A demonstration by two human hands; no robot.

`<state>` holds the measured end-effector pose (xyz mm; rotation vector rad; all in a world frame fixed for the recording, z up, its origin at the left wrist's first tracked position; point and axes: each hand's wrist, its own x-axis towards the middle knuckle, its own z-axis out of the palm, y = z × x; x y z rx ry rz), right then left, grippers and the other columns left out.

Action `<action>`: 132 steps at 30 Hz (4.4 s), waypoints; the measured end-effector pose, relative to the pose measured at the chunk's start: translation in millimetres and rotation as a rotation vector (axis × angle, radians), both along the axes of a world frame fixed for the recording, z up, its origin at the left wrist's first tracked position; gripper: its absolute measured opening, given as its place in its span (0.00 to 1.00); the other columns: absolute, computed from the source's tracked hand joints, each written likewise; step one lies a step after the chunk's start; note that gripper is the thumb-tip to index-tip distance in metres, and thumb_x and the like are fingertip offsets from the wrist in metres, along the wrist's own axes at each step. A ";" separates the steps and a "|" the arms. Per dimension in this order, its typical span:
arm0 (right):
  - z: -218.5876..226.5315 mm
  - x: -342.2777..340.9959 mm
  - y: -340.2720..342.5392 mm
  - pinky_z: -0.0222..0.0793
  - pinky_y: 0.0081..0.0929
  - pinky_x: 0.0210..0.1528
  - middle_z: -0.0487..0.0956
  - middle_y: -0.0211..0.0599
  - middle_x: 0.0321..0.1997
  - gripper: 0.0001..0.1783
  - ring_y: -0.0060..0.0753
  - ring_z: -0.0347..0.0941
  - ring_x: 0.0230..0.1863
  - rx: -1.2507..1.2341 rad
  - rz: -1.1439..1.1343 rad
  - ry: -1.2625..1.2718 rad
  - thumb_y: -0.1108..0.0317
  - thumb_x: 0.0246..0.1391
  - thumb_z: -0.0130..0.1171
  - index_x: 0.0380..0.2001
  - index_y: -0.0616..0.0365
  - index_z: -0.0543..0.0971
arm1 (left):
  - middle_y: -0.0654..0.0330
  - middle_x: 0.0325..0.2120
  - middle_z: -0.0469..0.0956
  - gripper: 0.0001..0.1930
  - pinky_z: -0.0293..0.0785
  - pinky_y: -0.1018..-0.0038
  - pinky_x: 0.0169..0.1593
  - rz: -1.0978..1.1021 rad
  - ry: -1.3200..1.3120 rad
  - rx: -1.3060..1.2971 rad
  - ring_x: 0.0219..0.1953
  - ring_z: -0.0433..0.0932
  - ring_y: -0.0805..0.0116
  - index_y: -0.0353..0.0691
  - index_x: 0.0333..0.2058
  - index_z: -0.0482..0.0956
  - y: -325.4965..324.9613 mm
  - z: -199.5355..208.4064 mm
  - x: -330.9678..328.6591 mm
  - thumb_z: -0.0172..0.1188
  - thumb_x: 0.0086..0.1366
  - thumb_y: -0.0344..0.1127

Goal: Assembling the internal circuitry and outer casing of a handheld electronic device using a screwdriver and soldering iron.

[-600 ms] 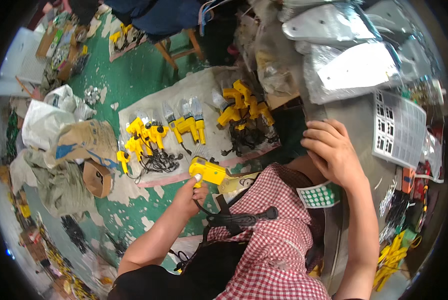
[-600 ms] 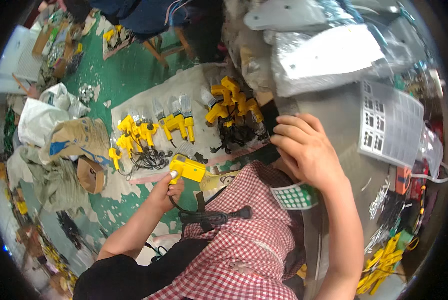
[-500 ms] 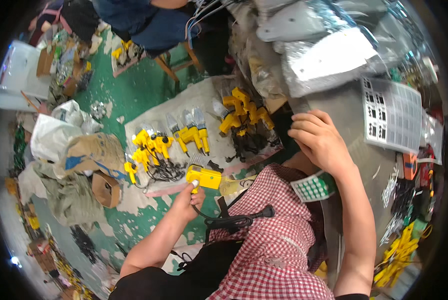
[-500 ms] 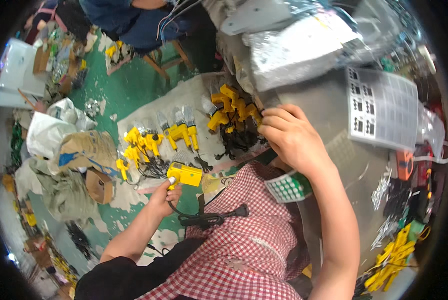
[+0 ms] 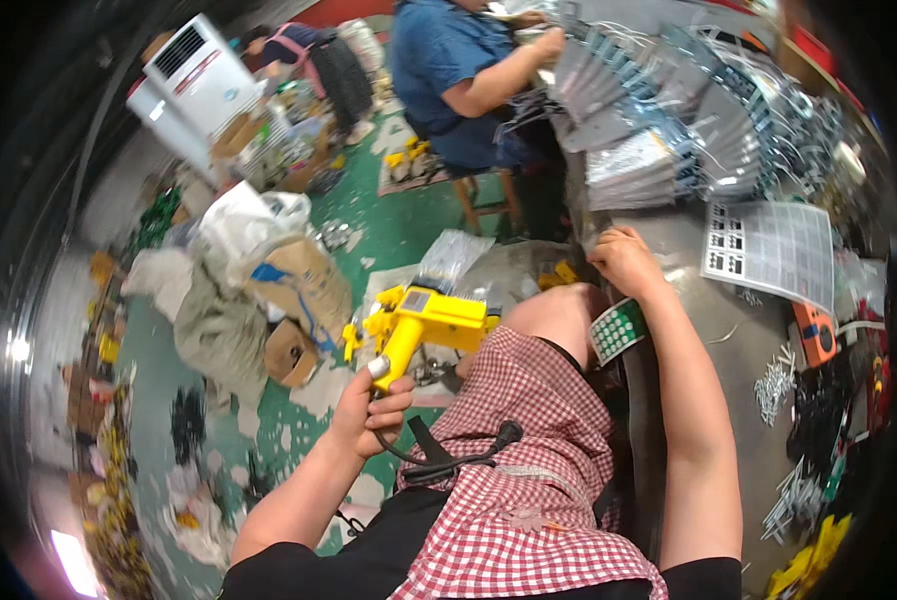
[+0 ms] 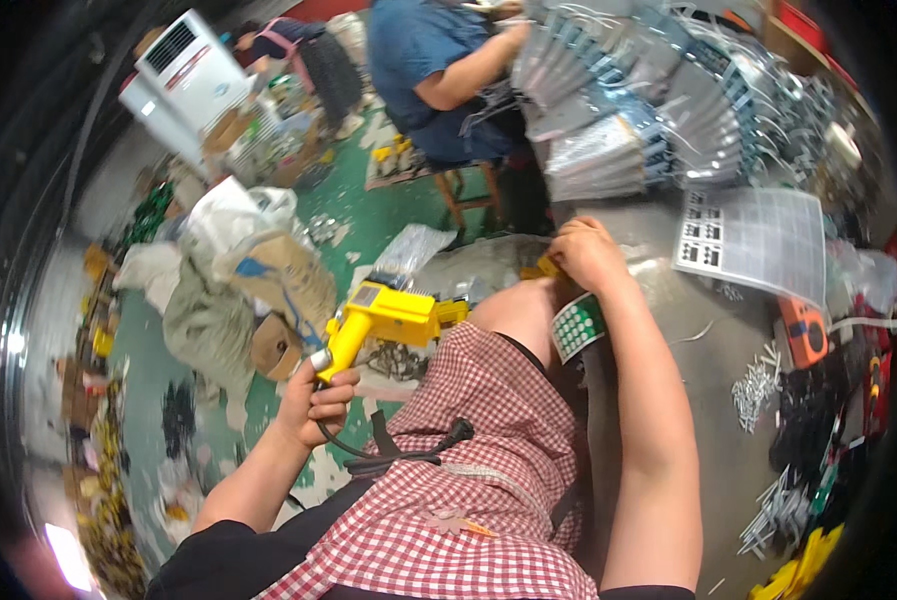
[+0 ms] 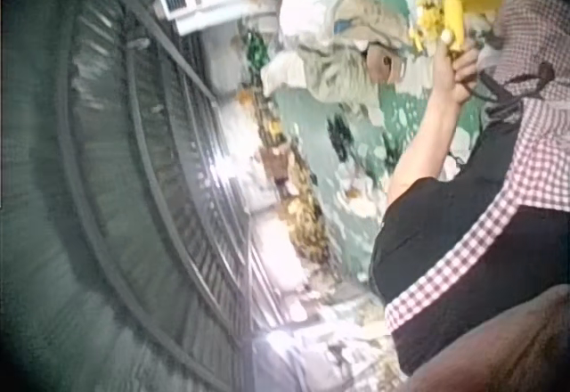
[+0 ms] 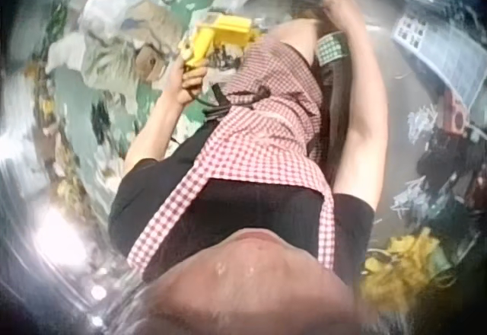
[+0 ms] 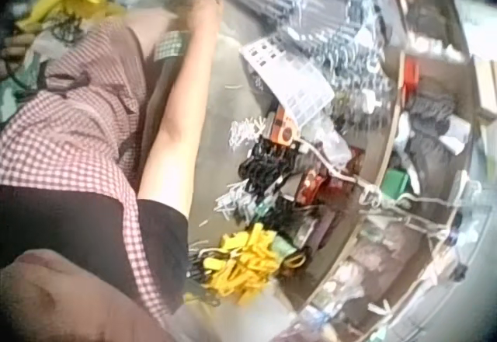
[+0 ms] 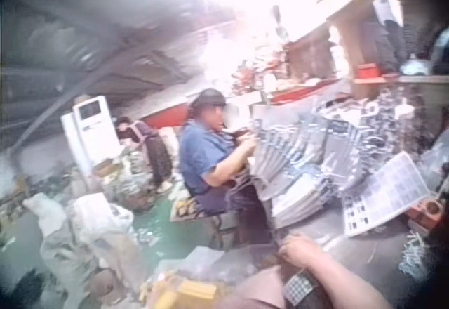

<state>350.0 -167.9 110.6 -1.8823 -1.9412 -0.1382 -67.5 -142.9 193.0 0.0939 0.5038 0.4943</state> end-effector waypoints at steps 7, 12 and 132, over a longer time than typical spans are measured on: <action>2.1 2.1 3.4 0.58 0.34 0.58 0.79 0.31 0.34 0.05 0.33 0.72 0.46 0.037 0.060 -0.001 0.71 0.41 0.59 0.25 0.52 0.81 | 0.61 0.27 0.62 0.15 0.50 0.91 0.11 0.080 0.242 0.247 0.16 0.56 0.84 0.37 0.49 0.60 -51.9 32.3 -12.0 0.46 0.68 0.39; 8.4 -2.4 8.9 0.59 0.35 0.56 0.80 0.34 0.34 0.07 0.35 0.72 0.46 -0.089 0.028 -0.071 0.68 0.40 0.62 0.27 0.52 0.82 | 0.61 0.27 0.64 0.14 0.49 0.91 0.11 0.148 0.418 0.405 0.15 0.55 0.85 0.33 0.46 0.62 -50.9 20.9 -43.3 0.46 0.67 0.37; -668.2 -295.2 380.8 0.71 0.37 0.39 0.79 0.48 0.36 0.23 0.47 0.76 0.35 -0.902 -0.567 1.104 0.58 0.50 0.60 0.42 0.67 0.73 | 0.65 0.27 0.69 0.16 0.64 0.85 0.25 0.154 1.017 -0.320 0.23 0.68 0.80 0.36 0.49 0.64 227.3 -393.9 11.2 0.50 0.64 0.35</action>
